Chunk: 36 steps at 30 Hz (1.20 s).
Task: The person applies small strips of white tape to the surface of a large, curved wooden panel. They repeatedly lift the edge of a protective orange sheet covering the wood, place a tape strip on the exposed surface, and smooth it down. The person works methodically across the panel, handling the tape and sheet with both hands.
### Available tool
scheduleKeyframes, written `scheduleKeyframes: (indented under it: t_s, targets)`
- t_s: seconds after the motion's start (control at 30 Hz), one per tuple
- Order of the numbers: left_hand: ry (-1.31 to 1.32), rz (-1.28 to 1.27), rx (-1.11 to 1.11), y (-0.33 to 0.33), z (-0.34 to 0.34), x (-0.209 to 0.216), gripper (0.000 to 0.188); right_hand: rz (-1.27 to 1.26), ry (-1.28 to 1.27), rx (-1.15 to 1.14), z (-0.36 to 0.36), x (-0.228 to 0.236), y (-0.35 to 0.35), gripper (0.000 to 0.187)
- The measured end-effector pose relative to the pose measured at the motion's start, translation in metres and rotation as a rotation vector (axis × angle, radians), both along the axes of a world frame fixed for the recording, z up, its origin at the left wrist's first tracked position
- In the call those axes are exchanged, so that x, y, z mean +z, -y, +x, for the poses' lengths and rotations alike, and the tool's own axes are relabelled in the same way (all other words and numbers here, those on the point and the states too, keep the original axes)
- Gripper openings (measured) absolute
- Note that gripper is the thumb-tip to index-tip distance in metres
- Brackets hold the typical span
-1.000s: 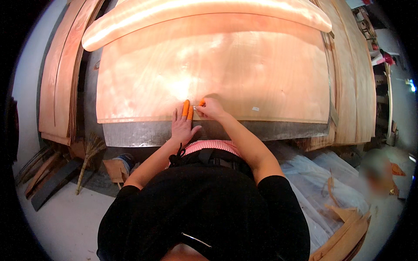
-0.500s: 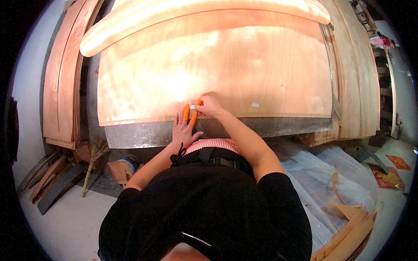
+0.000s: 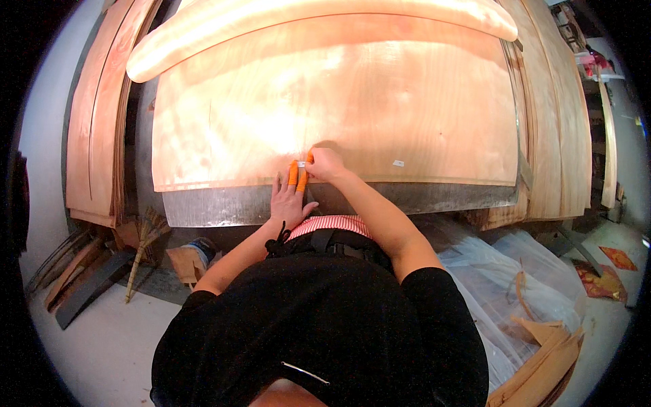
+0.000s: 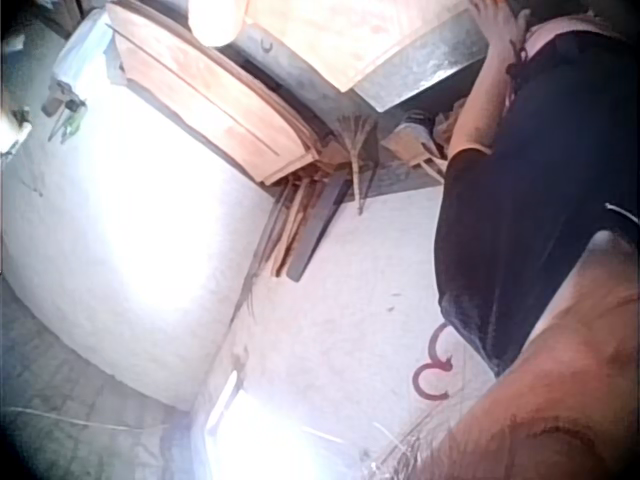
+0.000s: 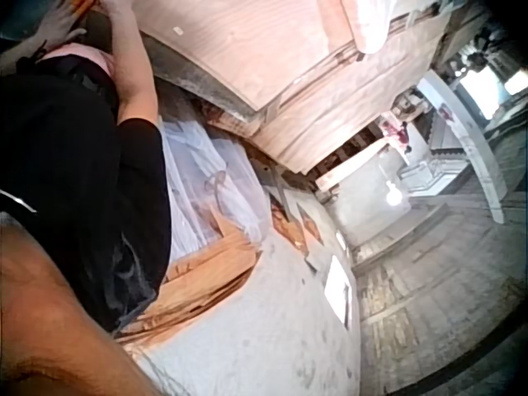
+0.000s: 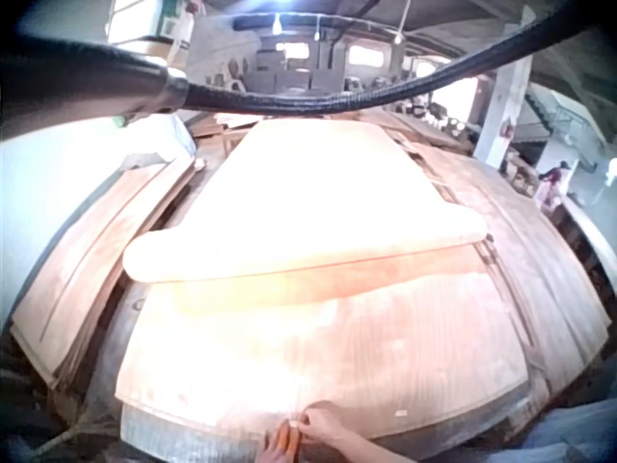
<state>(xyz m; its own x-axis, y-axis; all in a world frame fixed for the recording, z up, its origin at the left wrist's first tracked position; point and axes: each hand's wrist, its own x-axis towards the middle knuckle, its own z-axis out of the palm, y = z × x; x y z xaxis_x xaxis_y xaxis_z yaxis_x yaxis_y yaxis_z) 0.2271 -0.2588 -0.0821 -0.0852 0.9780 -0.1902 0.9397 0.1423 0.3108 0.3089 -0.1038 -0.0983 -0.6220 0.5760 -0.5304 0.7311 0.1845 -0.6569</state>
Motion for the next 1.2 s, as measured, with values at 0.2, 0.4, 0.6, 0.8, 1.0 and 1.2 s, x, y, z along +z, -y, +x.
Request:
scheduleKeyframes:
  t_s: [0.2,0.4,0.6,0.8,1.0,1.2]
  targets:
    - [0.086,0.029,0.081,-0.006,0.001,-0.001,0.085,0.200,0.091,0.084,0.000,0.006,-0.001,0.028]
    - [0.054,0.053,0.070,-0.018,0.005,0.004,0.078,0.209,0.096,0.007,0.040,-0.001,-0.019,0.028]
    - [0.240,0.041,0.016,-0.018,-0.006,0.026,0.055,0.142,-0.209,-0.217,0.094,0.001,-0.004,0.019]
    - [0.511,0.203,0.198,0.021,-0.024,0.025,0.034,0.417,-0.363,0.176,0.082,0.045,0.011,0.030]
    - [0.464,-0.043,0.188,0.050,-0.023,0.046,0.024,0.606,-0.361,0.611,0.049,0.025,0.022,0.049]
    - [0.484,-0.018,0.126,0.053,-0.023,0.048,0.025,0.616,-0.227,0.660,0.051,0.040,0.021,0.049]
